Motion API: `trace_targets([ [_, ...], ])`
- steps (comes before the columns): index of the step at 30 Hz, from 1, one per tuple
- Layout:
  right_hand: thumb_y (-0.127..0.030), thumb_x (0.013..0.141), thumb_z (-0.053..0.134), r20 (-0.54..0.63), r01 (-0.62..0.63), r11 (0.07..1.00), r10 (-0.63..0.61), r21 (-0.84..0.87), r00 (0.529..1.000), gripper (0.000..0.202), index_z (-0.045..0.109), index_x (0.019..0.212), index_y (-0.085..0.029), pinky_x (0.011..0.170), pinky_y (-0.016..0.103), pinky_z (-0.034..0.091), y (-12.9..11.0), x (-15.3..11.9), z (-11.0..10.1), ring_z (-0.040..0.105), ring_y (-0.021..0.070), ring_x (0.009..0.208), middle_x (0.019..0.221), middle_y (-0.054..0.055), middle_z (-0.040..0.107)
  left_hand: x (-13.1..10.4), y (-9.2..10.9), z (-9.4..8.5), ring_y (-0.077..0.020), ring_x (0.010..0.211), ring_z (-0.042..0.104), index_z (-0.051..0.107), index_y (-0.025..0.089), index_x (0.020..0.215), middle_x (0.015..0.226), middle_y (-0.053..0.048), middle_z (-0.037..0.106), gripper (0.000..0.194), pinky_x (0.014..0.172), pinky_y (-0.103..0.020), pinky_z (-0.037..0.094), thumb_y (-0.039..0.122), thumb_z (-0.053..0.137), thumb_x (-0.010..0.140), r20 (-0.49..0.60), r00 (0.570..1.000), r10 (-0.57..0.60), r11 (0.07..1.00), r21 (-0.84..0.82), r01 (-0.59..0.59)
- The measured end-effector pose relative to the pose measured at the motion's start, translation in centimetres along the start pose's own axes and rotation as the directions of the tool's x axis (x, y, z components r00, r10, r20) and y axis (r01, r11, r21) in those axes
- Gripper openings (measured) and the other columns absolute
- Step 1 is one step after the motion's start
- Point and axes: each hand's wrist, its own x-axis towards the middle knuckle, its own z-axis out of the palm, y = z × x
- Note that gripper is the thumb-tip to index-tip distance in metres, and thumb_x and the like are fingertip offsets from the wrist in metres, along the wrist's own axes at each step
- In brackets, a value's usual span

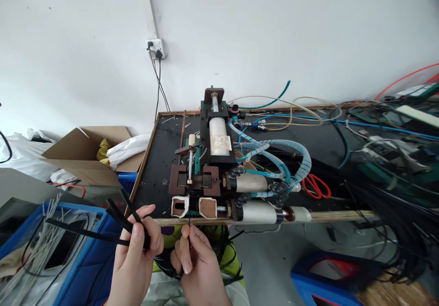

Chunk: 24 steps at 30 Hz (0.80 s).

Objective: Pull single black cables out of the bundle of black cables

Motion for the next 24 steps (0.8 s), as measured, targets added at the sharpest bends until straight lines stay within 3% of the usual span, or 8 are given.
trace_targets([
  [6,-0.042,0.087,0.083,0.015,-0.023,1.0,0.024,-0.012,1.0,0.027,0.073,0.082,-0.017,0.049,0.024,0.02,-0.1,0.1,0.0,0.02,0.0088,0.043,0.04,-0.008,0.045,0.0,0.3,0.5,-0.012,0.049,0.037,0.061,0.026,0.111,0.056,0.007,0.048,0.017,0.048,-0.023,0.038,0.043,0.061,0.105,-0.049,0.998,-0.032,0.999,0.01,0.032],
  [16,-0.048,0.083,0.085,-0.03,-0.005,0.997,0.002,-0.074,1.0,0.033,0.071,0.082,-0.018,0.049,0.024,0.024,-0.2,0.0,0.1,0.022,0.0084,0.043,0.041,-0.009,0.044,-0.1,0.6,0.9,-0.0082,0.046,0.034,0.059,0.025,0.092,0.057,0.009,0.047,0.025,0.044,-0.018,0.034,0.044,0.074,0.097,-0.016,0.994,-0.108,0.992,-0.063,0.107],
  [20,-0.059,0.09,0.077,-0.078,0.056,0.947,-0.085,-0.315,0.993,0.043,0.068,0.083,-0.017,0.045,0.023,0.016,-0.7,-0.1,0.1,0.025,0.0066,0.04,0.043,-0.005,0.055,-0.5,0.4,0.5,-0.0089,0.044,0.037,0.061,0.025,0.093,0.052,0.009,0.048,0.024,0.045,-0.02,0.038,0.046,0.071,0.099,-0.009,0.994,-0.111,0.993,-0.036,0.11],
  [22,-0.064,0.095,0.067,-0.065,0.083,0.87,-0.131,-0.486,0.989,0.049,0.067,0.085,-0.017,0.042,0.022,0.011,-1.2,-0.3,0.2,0.027,0.0064,0.039,0.046,-0.001,0.062,-0.8,0.3,0.2,-0.0095,0.043,0.039,0.063,0.023,0.094,0.049,0.008,0.049,0.026,0.046,-0.021,0.039,0.048,0.065,0.102,0.025,0.994,-0.111,0.994,-0.004,0.111],
  [24,-0.068,0.097,0.062,-0.008,0.078,0.773,-0.107,-0.629,0.994,0.052,0.067,0.085,-0.017,0.041,0.021,0.015,-1.7,-1.1,0.3,0.032,0.0068,0.038,0.05,0.003,0.067,-1.1,0.2,0.0,-0.0109,0.043,0.043,0.066,0.022,0.095,0.049,0.006,0.052,0.03,0.046,-0.022,0.041,0.049,0.059,0.105,0.077,0.991,-0.105,0.994,0.031,0.103],
])
